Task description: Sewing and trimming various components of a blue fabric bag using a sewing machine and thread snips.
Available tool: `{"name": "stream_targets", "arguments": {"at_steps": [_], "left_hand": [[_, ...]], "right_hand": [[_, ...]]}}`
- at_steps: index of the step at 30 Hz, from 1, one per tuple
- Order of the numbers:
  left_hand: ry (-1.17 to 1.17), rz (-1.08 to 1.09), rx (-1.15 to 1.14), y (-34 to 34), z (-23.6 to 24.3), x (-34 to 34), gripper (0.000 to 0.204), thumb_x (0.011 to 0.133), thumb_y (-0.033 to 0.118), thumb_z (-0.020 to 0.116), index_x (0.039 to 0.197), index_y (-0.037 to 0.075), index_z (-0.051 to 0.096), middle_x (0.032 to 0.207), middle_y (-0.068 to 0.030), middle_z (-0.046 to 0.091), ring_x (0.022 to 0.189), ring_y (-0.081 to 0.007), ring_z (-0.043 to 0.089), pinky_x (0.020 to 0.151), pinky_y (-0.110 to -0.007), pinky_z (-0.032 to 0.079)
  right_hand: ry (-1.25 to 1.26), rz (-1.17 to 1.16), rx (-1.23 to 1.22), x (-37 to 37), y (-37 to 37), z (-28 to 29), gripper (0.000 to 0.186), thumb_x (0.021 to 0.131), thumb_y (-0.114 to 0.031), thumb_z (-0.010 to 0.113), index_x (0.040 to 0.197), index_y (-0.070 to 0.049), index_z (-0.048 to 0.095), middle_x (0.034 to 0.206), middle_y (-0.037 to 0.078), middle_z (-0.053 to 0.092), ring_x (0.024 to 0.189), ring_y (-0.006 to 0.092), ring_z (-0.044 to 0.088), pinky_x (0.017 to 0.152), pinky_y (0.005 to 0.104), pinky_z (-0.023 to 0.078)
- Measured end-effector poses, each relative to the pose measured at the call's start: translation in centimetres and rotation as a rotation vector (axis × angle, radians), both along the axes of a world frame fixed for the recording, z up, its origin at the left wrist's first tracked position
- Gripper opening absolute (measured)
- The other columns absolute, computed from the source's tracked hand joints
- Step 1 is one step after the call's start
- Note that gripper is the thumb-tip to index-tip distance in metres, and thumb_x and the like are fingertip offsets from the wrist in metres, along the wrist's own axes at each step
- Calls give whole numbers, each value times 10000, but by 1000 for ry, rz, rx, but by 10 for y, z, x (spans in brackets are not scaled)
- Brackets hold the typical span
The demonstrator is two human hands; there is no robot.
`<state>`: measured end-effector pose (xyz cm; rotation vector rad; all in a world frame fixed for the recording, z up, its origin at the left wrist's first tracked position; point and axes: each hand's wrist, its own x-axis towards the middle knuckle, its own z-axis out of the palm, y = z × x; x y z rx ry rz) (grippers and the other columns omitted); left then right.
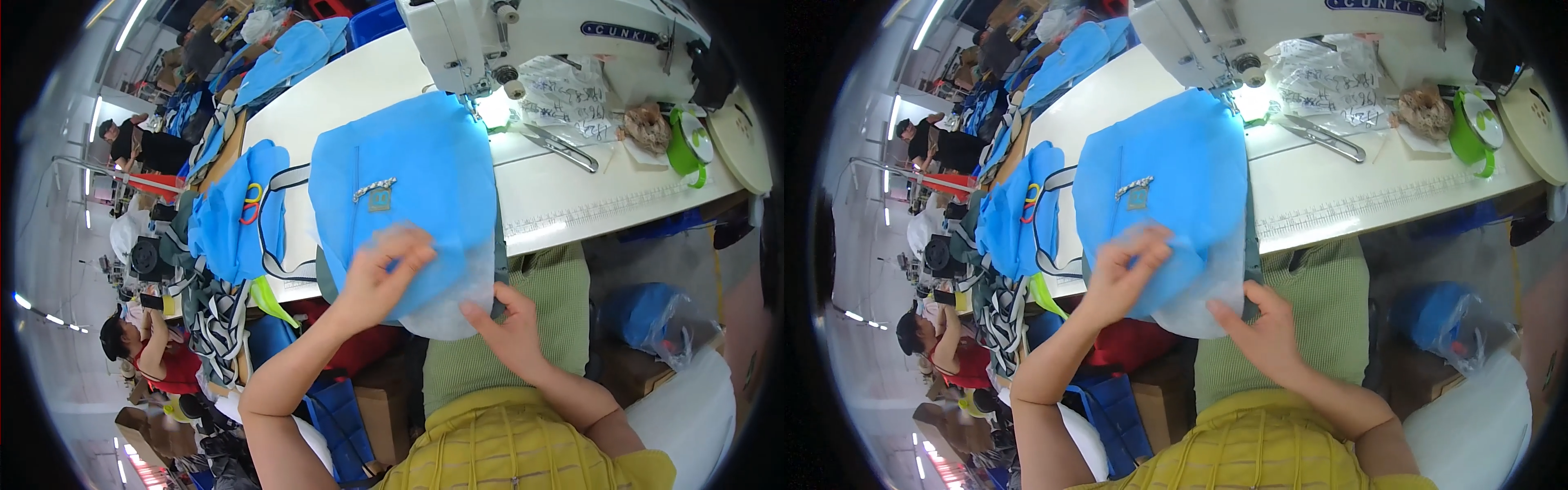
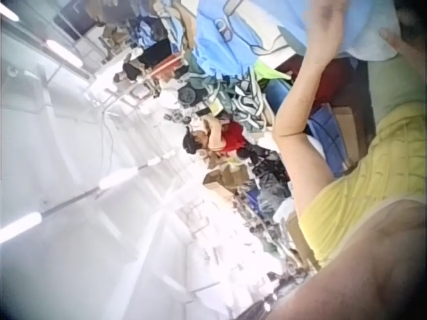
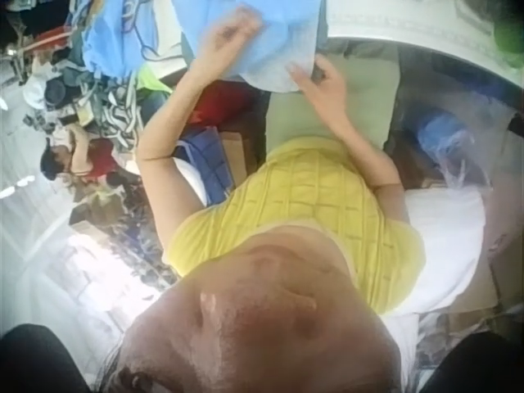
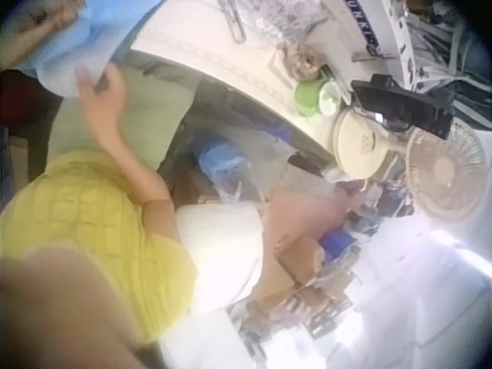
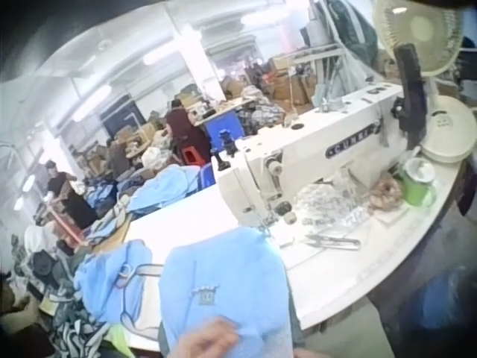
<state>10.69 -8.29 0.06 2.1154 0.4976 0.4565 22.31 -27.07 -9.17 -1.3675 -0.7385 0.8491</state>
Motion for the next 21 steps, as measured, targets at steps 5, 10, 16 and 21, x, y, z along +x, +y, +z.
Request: {"name": "stream_targets", "arguments": {"at_steps": [5, 10, 16, 21], "left_hand": [[-227, 332, -356, 12, 18, -2, 268, 1057, 230, 577, 894, 27, 642, 859, 54, 570, 771, -33, 451, 693, -196, 367], [-58, 4, -114, 11, 28, 5, 192, 1033, 150, 593, 899, 16, 628, 857, -13, 607, 789, -98, 475, 714, -249, 395], [224, -358, 132, -6, 16, 23, 81, 939, 96, 658, 915, 29, 697, 847, -105, 635, 811, -272, 604, 751, -341, 435], [360, -538, 114, -5, 13, 42, 93, 935, 116, 668, 913, 40, 716, 849, -104, 648, 798, -285, 621, 769, -363, 450]], "right_hand": [[273, -39, 122, -9, -4, 2, 218, 988, -125, 658, 1128, 37, 618, 890, 36, 650, 803, 92, 581, 734, 256, 484], [315, -232, 232, -17, 1, -4, 175, 1014, -103, 613, 1116, 37, 594, 975, 23, 609, 855, 98, 562, 775, 257, 478], [529, -202, 206, -20, -4, -14, 125, 986, -5, 602, 1060, -19, 502, 1045, 30, 537, 917, 69, 538, 771, 222, 484], [552, -260, 218, -21, -6, -19, 317, 907, 111, 608, 1094, -60, 416, 982, 20, 553, 893, 68, 570, 742, 214, 485]]}}
